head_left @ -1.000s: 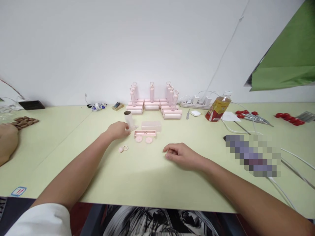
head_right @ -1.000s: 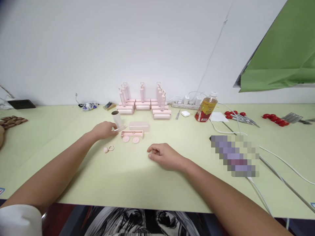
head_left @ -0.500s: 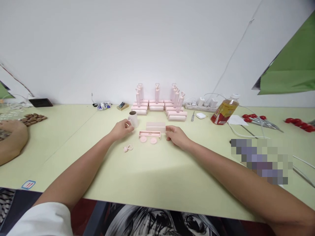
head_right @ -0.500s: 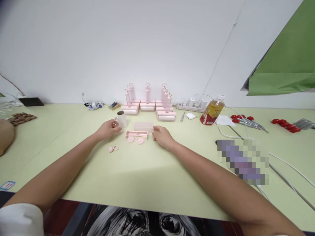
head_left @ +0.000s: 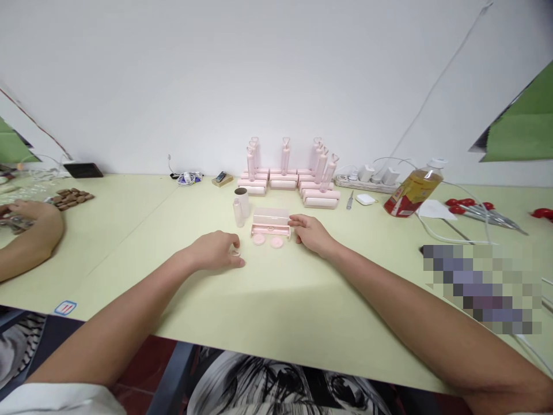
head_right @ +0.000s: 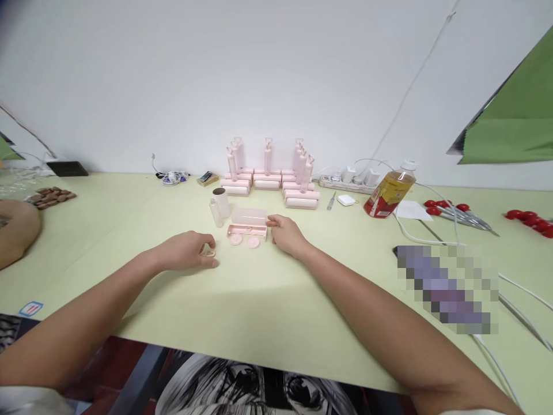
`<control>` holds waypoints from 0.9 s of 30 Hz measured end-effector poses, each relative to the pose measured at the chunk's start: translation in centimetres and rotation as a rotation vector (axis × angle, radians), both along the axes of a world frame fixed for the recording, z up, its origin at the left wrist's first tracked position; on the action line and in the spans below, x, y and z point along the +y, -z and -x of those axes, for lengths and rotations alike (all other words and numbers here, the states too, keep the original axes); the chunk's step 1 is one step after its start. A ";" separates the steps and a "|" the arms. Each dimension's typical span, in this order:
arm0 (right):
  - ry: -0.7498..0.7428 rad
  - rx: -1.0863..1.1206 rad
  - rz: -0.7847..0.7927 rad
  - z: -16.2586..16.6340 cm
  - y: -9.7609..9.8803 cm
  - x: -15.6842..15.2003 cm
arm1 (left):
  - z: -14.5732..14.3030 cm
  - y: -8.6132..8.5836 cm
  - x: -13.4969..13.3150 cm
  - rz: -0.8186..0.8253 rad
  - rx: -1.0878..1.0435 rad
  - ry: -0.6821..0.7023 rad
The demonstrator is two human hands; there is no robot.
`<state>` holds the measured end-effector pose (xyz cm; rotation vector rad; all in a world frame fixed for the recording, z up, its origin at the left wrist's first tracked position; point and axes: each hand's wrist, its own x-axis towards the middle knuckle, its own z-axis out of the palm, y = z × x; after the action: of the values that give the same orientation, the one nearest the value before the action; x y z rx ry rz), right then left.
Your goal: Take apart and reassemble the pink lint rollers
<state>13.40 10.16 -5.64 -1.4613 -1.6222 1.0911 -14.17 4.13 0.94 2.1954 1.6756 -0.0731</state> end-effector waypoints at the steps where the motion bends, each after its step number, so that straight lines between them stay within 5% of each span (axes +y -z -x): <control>1: -0.005 0.000 0.001 -0.1 0.0 0.0 | -0.2 0.1 0.1 0.009 0.023 0.003; 6: -0.031 -0.022 -0.040 -0.2 0.0 -0.3 | 0.7 -0.1 1.3 0.194 -0.058 -0.048; 18: -0.053 -0.083 -0.122 -0.3 0.3 -0.6 | 2.5 -0.2 0.6 0.158 -0.003 -0.075; 23: -0.032 -0.137 -0.160 -0.2 0.1 -0.8 | 0.9 0.6 2.1 -0.086 -0.274 -0.149; 27: -0.013 -0.192 -0.202 -0.1 0.0 -1.1 | -0.8 2.5 3.0 -0.284 -0.185 -0.187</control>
<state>13.49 9.08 -5.62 -1.4577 -1.8194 0.7873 -13.39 7.14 -1.56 2.1466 1.8669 0.4284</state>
